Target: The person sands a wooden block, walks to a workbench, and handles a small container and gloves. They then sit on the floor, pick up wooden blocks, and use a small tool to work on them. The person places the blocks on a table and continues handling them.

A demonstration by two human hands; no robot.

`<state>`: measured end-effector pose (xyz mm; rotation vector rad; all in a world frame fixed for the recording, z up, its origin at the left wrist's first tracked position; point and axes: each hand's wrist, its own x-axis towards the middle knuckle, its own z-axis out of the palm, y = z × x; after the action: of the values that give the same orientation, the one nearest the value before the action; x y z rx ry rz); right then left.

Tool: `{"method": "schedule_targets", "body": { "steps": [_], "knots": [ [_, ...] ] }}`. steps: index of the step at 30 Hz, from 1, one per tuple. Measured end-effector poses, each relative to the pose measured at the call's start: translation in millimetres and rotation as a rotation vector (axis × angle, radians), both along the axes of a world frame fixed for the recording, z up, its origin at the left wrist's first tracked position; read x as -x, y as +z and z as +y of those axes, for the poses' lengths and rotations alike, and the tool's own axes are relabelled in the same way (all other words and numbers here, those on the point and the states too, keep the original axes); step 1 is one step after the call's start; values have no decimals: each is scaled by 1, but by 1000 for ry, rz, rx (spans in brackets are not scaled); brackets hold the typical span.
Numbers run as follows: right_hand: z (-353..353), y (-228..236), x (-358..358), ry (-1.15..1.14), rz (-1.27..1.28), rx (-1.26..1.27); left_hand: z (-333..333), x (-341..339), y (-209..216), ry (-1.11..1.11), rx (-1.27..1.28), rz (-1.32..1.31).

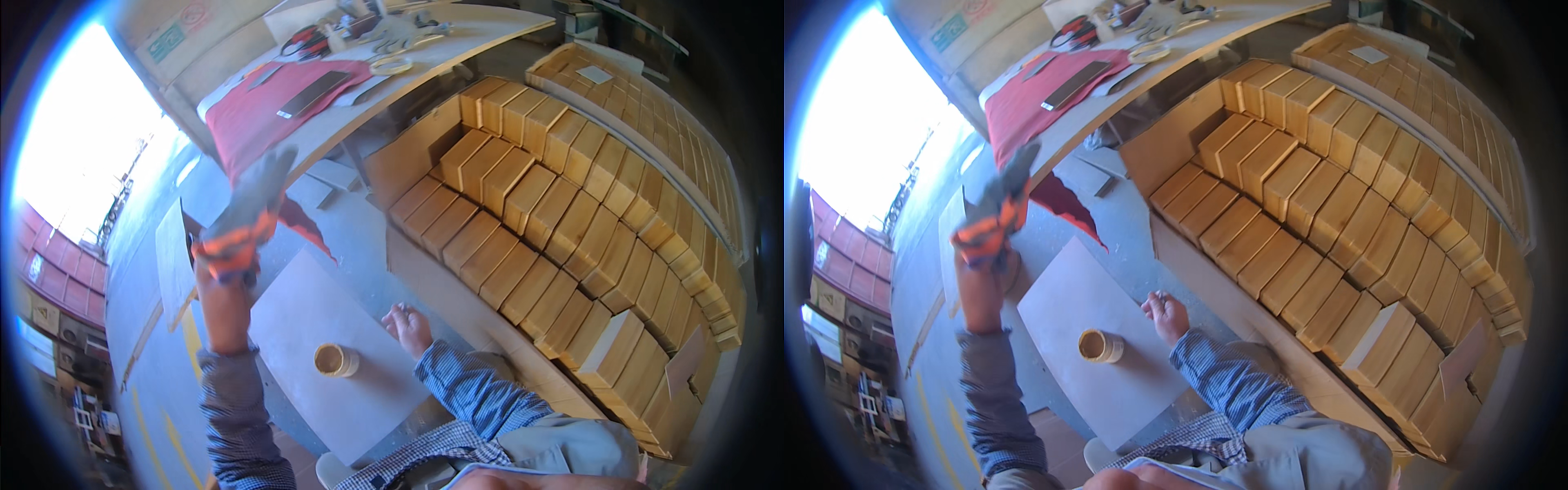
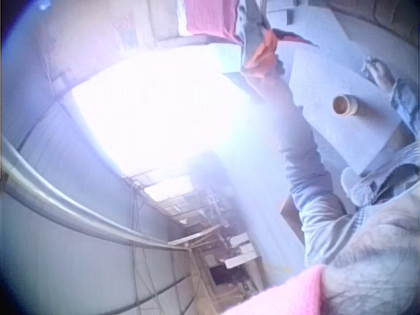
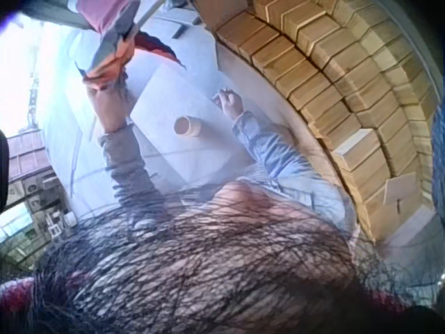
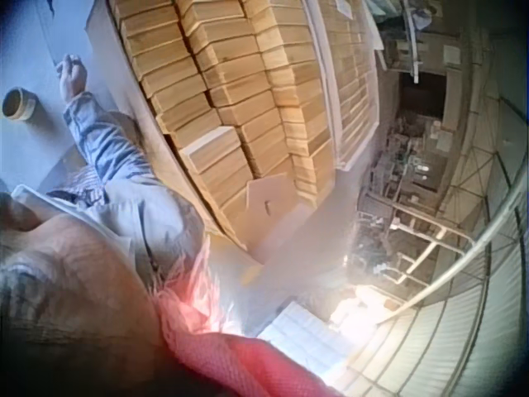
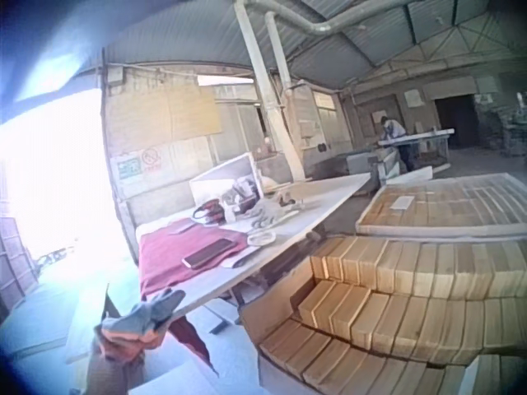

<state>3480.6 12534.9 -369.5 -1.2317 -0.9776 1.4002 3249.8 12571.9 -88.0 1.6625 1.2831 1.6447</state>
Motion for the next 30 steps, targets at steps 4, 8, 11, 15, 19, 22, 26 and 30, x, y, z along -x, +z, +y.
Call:
{"method": "schedule_targets", "body": {
  "steps": [4,8,11,15,19,22,26,30],
  "knots": [
    [4,-1,-1,140,-17,20,135,-113,126,-141,127,-63],
    [3,4,1,216,6,-2,243,-201,164,-110,-94,235],
    [4,11,9,111,13,-145,243,-261,121,-87,-72,380],
    [7,14,16,241,-77,-28,133,-330,0,-459,-357,920],
    [-19,15,13,211,-143,-142,-26,-385,-90,-922,-106,826],
    [-49,17,-4,223,-176,-183,-107,-420,-101,-985,-4,701],
    [-89,21,-35,210,-225,-230,-181,-466,-66,-750,-176,649],
    [-115,28,-64,205,-239,-258,-215,-530,-40,-950,-29,529]
  ]
}}
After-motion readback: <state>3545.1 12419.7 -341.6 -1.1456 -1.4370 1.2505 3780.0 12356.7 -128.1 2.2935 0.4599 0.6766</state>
